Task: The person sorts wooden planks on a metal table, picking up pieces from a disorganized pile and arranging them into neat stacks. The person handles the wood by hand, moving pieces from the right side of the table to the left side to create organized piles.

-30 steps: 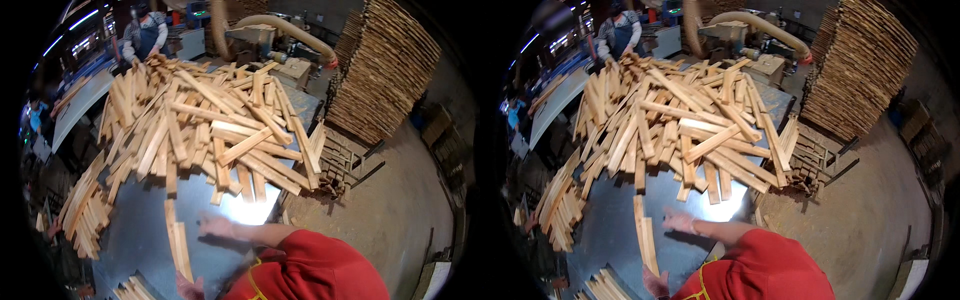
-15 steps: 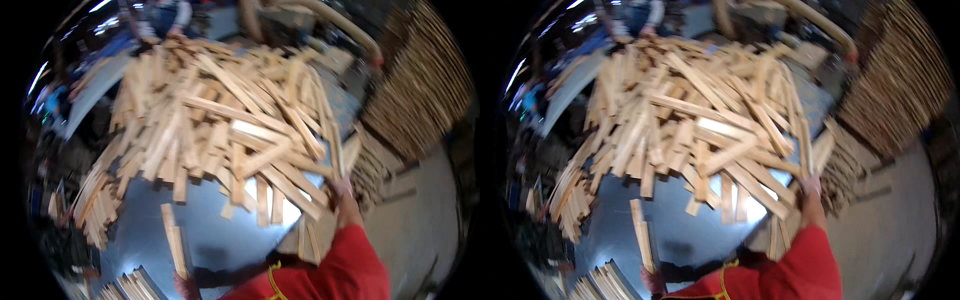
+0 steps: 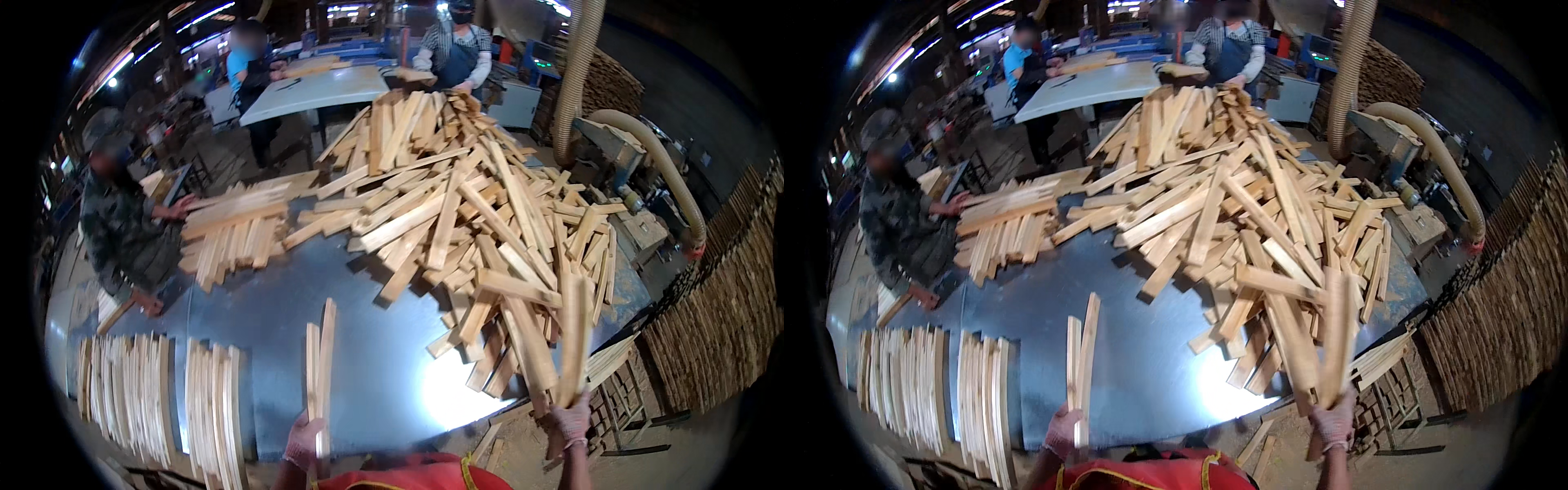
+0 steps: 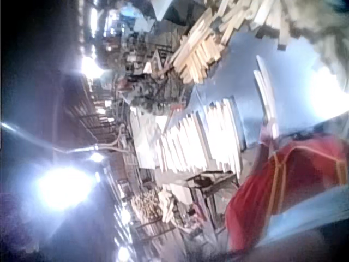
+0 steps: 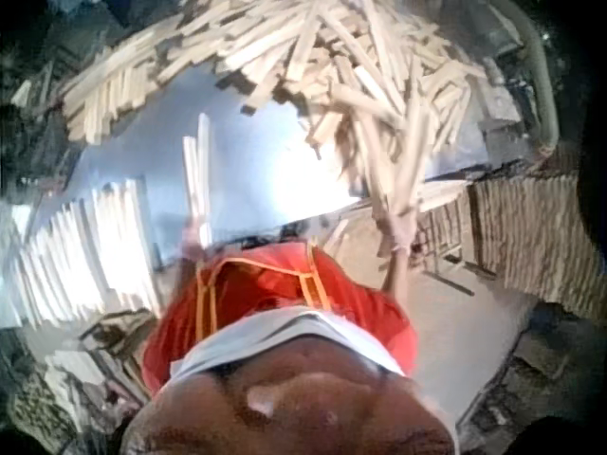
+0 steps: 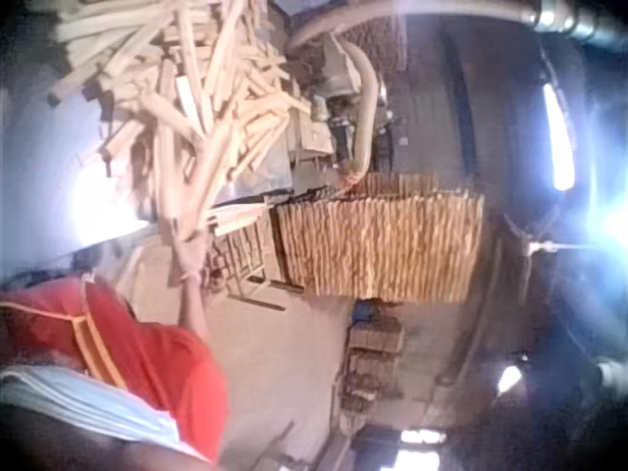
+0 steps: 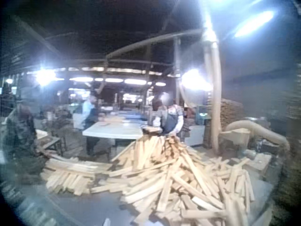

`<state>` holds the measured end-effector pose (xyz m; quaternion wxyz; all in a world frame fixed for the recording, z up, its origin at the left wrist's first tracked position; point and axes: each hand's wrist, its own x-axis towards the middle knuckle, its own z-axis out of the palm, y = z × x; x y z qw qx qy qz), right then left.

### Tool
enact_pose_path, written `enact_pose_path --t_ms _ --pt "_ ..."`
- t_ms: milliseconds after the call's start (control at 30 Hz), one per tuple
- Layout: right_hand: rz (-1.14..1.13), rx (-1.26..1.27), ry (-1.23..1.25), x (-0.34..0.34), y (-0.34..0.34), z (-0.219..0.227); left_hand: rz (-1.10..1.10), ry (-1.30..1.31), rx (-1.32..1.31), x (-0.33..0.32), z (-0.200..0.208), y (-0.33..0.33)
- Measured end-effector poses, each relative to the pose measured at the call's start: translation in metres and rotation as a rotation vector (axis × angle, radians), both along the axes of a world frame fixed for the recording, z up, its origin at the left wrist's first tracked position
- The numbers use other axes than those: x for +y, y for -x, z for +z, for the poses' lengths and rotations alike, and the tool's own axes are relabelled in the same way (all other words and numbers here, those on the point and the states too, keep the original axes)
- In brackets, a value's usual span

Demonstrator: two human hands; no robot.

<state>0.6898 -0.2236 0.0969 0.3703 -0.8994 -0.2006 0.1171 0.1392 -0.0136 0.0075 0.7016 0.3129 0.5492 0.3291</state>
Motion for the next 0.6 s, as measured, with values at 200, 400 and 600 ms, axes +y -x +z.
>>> enact_pose_path --t_ms 200,400,600 --pt "0.776 0.553 0.038 0.088 0.181 -0.033 -0.004 0.012 -0.293 -0.005 0.004 0.032" --pt "1.267 0.642 0.362 0.159 0.373 -0.038 -0.008 -0.143 0.115 0.012 -0.046 0.07" --pt "1.509 0.431 0.466 0.166 0.429 -0.074 -0.274 -0.36 1.138 -0.01 -0.002 0.032"
